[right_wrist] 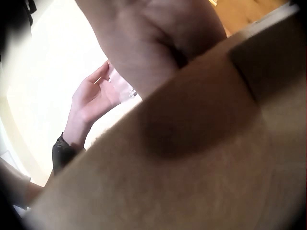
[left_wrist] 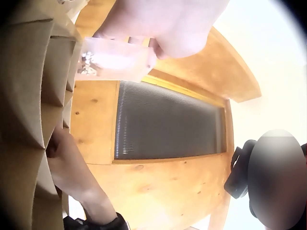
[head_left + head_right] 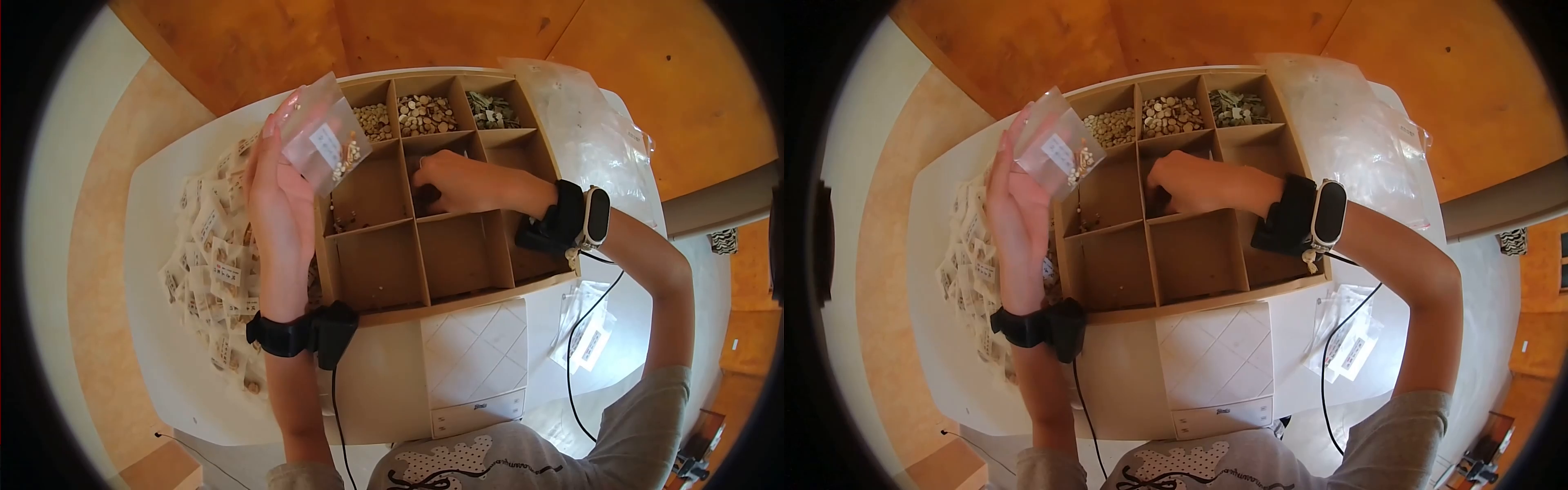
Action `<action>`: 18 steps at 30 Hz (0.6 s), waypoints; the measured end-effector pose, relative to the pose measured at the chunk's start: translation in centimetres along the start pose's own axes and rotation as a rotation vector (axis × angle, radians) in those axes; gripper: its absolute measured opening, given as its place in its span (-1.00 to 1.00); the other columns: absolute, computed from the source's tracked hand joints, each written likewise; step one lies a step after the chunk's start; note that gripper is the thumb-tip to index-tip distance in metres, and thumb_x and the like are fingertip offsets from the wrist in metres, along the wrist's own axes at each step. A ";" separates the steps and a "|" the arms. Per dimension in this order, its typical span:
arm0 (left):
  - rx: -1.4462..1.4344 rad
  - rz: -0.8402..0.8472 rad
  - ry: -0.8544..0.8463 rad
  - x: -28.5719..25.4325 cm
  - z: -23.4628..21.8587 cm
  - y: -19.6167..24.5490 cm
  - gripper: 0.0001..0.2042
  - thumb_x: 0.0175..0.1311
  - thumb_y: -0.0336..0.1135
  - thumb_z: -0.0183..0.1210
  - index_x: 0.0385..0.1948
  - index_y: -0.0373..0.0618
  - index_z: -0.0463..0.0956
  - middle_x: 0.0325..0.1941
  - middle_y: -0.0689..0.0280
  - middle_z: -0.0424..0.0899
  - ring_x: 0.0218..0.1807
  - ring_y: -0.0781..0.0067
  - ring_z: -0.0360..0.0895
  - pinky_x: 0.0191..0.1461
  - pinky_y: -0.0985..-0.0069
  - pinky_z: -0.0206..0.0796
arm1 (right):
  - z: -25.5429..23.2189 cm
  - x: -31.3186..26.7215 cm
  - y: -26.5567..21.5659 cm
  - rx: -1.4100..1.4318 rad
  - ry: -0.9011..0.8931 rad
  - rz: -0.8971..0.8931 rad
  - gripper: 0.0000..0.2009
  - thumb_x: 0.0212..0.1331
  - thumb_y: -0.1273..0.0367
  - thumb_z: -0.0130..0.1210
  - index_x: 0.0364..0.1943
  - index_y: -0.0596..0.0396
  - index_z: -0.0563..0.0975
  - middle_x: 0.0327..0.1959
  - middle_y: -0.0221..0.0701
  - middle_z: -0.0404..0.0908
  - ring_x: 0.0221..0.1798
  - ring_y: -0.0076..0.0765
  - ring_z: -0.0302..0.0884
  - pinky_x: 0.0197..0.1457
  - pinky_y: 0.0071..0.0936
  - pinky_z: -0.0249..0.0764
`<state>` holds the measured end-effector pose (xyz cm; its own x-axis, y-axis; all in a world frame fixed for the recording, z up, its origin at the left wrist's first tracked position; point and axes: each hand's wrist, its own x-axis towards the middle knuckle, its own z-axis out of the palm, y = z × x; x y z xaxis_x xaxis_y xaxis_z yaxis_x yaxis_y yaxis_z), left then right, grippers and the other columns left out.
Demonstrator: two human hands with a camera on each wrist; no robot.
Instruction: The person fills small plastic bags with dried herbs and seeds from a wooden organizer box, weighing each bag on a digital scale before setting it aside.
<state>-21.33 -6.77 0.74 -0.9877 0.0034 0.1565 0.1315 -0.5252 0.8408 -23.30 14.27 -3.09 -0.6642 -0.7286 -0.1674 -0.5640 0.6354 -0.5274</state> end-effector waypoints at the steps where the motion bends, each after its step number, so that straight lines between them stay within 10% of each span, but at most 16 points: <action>1: -0.031 -0.044 -0.003 0.0 0.0 0.1 -0.58 0.37 -0.20 -0.23 0.13 -0.34 0.18 0.17 -0.01 0.31 0.16 0.19 0.34 0.22 0.27 0.18 | 0.0 0.0 0.0 0.060 -0.027 -0.004 -0.72 -0.18 0.51 0.20 -0.27 0.24 0.54 -0.34 -0.12 0.45 -0.20 0.04 0.44 -0.12 -0.26 0.41; 18: -0.055 -0.363 -0.085 0.3 -1.0 -0.9 -0.58 0.36 -0.14 -0.23 0.12 -0.26 0.18 0.05 -0.08 0.42 0.00 0.09 0.49 0.04 0.25 0.36 | -2.6 -0.1 0.8 0.052 -0.060 -0.024 -0.84 -0.29 0.50 0.21 -0.50 0.22 0.59 -0.52 -0.22 0.56 -0.40 -0.23 0.54 -0.29 -0.41 0.44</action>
<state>-21.81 -7.19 -0.51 -0.9583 0.2671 -0.1021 -0.2329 -0.5219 0.8206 -24.98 15.54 -1.34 -0.6190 -0.7586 -0.2033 -0.5521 0.6044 -0.5743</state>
